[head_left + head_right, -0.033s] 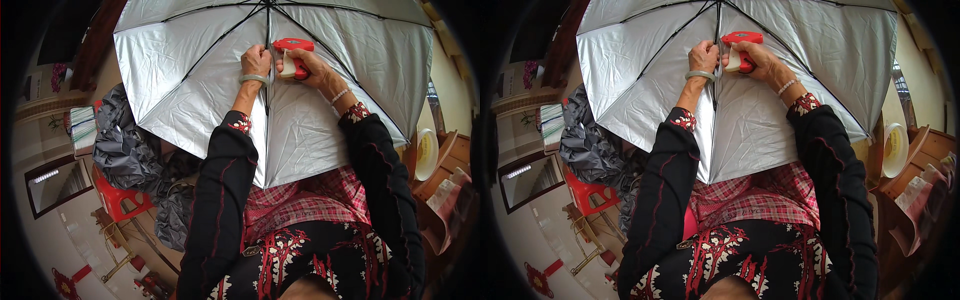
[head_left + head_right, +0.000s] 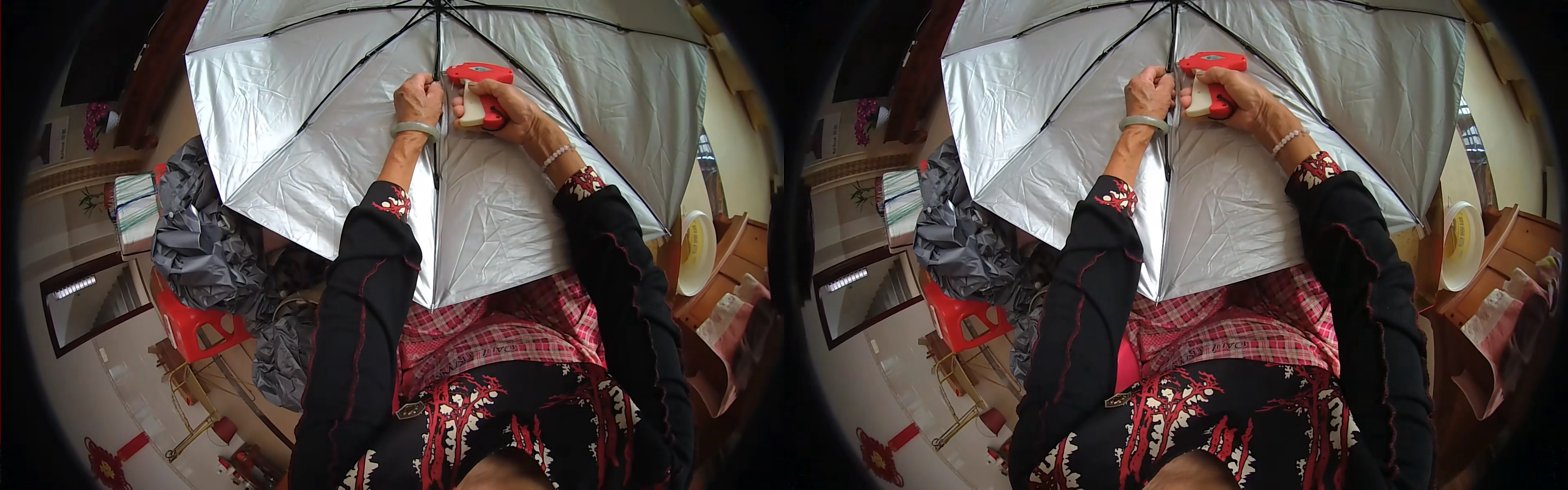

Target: Assembling or repairing silver-lined umbrellas by attaching components using hand tools.

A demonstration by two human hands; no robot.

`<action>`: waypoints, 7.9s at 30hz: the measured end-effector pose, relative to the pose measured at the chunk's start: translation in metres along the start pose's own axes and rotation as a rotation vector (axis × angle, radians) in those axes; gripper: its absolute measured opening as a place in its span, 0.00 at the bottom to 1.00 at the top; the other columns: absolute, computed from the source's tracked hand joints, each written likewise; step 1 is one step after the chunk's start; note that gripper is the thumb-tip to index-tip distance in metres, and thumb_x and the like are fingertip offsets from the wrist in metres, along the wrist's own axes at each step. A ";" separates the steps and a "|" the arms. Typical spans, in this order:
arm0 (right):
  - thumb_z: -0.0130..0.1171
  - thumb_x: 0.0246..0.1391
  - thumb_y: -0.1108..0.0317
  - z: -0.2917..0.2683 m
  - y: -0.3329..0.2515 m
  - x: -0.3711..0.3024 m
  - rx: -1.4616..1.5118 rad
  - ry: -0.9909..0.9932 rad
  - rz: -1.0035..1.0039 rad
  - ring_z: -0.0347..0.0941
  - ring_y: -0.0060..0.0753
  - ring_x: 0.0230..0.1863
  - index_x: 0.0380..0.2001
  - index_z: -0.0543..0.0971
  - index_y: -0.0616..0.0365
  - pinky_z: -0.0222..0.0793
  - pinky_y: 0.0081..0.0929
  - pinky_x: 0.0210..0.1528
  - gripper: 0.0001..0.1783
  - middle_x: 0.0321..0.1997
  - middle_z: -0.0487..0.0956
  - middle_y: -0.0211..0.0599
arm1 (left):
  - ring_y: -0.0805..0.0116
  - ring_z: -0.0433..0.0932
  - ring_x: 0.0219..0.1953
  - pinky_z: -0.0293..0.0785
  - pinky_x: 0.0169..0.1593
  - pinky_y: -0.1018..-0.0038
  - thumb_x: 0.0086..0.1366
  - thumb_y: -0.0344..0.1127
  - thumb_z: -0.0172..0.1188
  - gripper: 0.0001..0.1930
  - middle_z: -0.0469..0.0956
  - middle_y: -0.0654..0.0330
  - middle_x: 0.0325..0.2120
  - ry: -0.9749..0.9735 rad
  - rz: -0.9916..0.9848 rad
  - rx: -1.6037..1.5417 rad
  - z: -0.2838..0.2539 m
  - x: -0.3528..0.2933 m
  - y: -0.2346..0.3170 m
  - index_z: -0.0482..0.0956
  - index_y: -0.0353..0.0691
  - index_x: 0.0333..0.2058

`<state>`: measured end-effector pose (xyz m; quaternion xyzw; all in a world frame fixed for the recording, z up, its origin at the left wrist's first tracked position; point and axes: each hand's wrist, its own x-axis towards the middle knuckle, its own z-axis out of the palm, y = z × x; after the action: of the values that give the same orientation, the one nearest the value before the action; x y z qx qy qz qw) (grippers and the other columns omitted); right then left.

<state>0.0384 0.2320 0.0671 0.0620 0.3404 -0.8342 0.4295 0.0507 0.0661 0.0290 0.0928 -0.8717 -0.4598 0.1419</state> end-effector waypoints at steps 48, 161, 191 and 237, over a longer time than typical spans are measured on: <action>0.48 0.45 0.73 0.029 0.020 0.010 -0.288 0.391 -0.170 0.74 0.37 0.24 0.35 0.65 0.69 0.73 0.30 0.25 0.13 0.26 0.73 0.44 | 0.53 0.75 0.30 0.71 0.37 0.65 0.47 0.38 0.53 0.14 0.76 0.50 0.24 -0.200 0.062 0.107 -0.020 0.002 0.016 0.76 0.36 0.30; 0.49 0.51 0.65 -0.017 -0.070 -0.037 -0.322 0.181 -0.086 0.74 0.38 0.35 0.41 0.66 0.65 0.73 0.37 0.40 0.17 0.35 0.74 0.45 | 0.48 0.72 0.34 0.69 0.38 0.60 0.51 0.34 0.49 0.09 0.74 0.47 0.28 -0.091 0.289 0.231 -0.007 0.014 0.002 0.73 0.35 0.27; 0.49 0.49 0.66 0.002 0.002 -0.009 0.051 0.055 -0.018 0.74 0.38 0.32 0.41 0.67 0.67 0.72 0.37 0.40 0.17 0.32 0.75 0.45 | 0.50 0.74 0.29 0.69 0.34 0.63 0.48 0.35 0.50 0.09 0.75 0.49 0.25 -0.055 0.190 0.165 -0.005 -0.002 0.010 0.75 0.36 0.25; 0.49 0.48 0.69 -0.004 -0.003 -0.007 -0.135 0.280 -0.156 0.74 0.39 0.33 0.40 0.65 0.67 0.73 0.36 0.37 0.17 0.34 0.74 0.46 | 0.51 0.74 0.33 0.70 0.36 0.64 0.50 0.35 0.51 0.11 0.75 0.48 0.28 0.170 0.346 0.785 -0.058 0.054 0.012 0.73 0.35 0.30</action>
<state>0.0393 0.2404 0.0685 0.1221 0.4557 -0.8235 0.3152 0.0189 0.0119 0.0786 0.0296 -0.9683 -0.0540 0.2420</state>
